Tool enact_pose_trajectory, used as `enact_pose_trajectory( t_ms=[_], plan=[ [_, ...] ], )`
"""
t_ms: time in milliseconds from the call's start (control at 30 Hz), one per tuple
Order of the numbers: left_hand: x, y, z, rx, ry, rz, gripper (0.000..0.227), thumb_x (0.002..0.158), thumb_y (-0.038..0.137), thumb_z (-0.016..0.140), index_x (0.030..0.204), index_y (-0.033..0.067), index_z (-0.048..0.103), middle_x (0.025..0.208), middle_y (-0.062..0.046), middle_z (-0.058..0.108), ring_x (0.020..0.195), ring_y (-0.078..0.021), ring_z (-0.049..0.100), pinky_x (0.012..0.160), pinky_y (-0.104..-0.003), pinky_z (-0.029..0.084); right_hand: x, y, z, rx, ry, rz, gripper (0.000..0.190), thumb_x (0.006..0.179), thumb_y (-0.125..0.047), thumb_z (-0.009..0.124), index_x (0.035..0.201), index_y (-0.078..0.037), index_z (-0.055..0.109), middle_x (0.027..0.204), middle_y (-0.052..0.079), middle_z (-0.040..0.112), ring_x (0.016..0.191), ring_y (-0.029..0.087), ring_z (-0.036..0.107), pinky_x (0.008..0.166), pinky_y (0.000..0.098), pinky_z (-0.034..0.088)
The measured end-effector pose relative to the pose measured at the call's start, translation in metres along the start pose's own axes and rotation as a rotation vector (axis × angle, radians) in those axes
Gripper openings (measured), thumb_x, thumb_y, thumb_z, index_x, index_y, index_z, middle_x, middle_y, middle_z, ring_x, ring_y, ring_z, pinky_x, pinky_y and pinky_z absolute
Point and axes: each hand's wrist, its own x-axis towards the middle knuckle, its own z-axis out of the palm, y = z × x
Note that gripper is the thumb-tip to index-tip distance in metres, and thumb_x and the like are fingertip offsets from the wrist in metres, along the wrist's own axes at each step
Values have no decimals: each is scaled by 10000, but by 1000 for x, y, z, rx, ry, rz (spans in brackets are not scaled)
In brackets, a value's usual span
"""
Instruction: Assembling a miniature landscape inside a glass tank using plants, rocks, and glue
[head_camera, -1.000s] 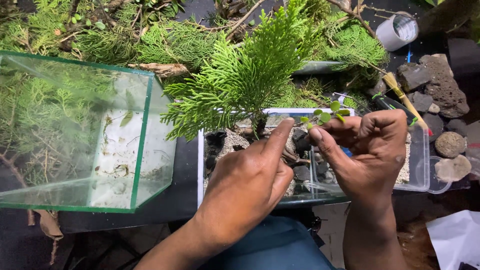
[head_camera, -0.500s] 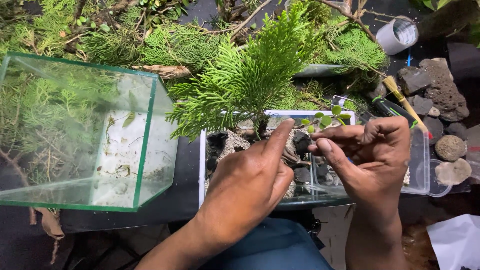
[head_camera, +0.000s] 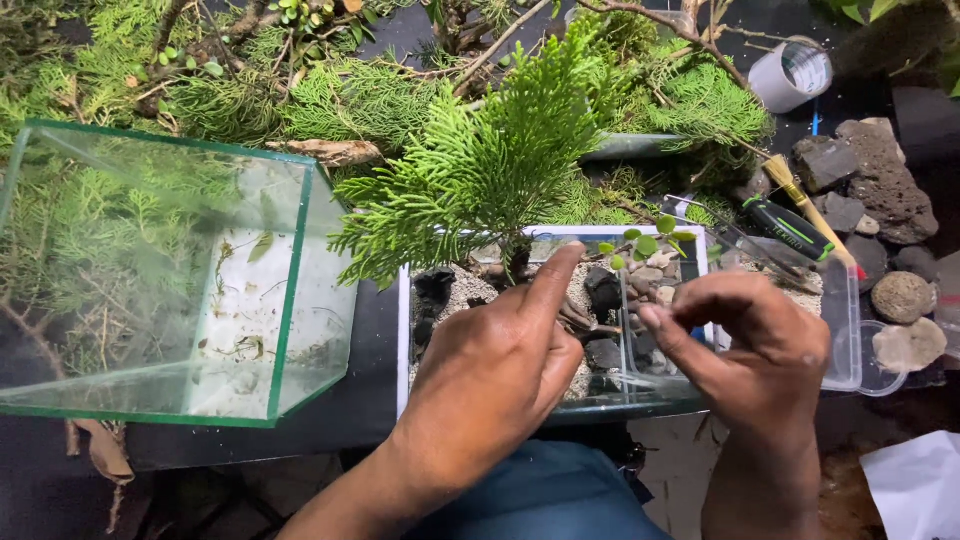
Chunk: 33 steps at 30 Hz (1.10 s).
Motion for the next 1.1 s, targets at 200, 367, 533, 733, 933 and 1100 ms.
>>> enact_pose_trajectory(
  t_ms=[200,367,533,733,933,1100],
  plan=[
    [0,1,2,34,1,-23,653,878,162,634,1501,64,464,867,-107,715,626,-344,670,564,-517,519,5,-11,0,-49,-40,-151,157,883,76,765,1016,63,682,999,185,742,916,268,738,889,357,591],
    [1,3,0,34,-10,-15,648,883,155,632,1500,54,460,867,-116,712,653,-355,668,575,-521,509,5,-14,3,-206,-12,-221,132,905,57,793,1005,51,706,955,176,742,847,271,725,835,376,578],
    [1,3,1,19,-9,-16,629,892,151,620,1492,53,456,893,-125,718,684,-360,678,596,-519,510,9,-15,7,-373,12,-302,112,956,6,802,1032,40,727,955,158,759,820,282,730,805,383,580],
    [2,2,1,31,3,-9,626,883,138,613,1485,47,468,899,-122,723,672,-350,679,581,-510,510,17,-21,13,-458,13,-306,80,1001,-63,773,1018,10,747,965,121,778,812,254,744,753,358,553],
    [1,1,0,6,6,-19,626,862,133,614,1469,55,478,894,-139,724,662,-377,670,577,-521,505,16,-14,16,-519,-7,-309,71,1013,-93,771,1027,-23,760,964,82,785,786,235,738,707,348,537],
    [2,1,-2,-2,-19,-18,627,892,158,613,1487,40,456,900,-135,720,693,-371,678,599,-520,504,19,-16,18,-478,12,-334,63,998,-50,780,1009,8,758,951,116,782,795,252,747,739,353,562]
  ],
)
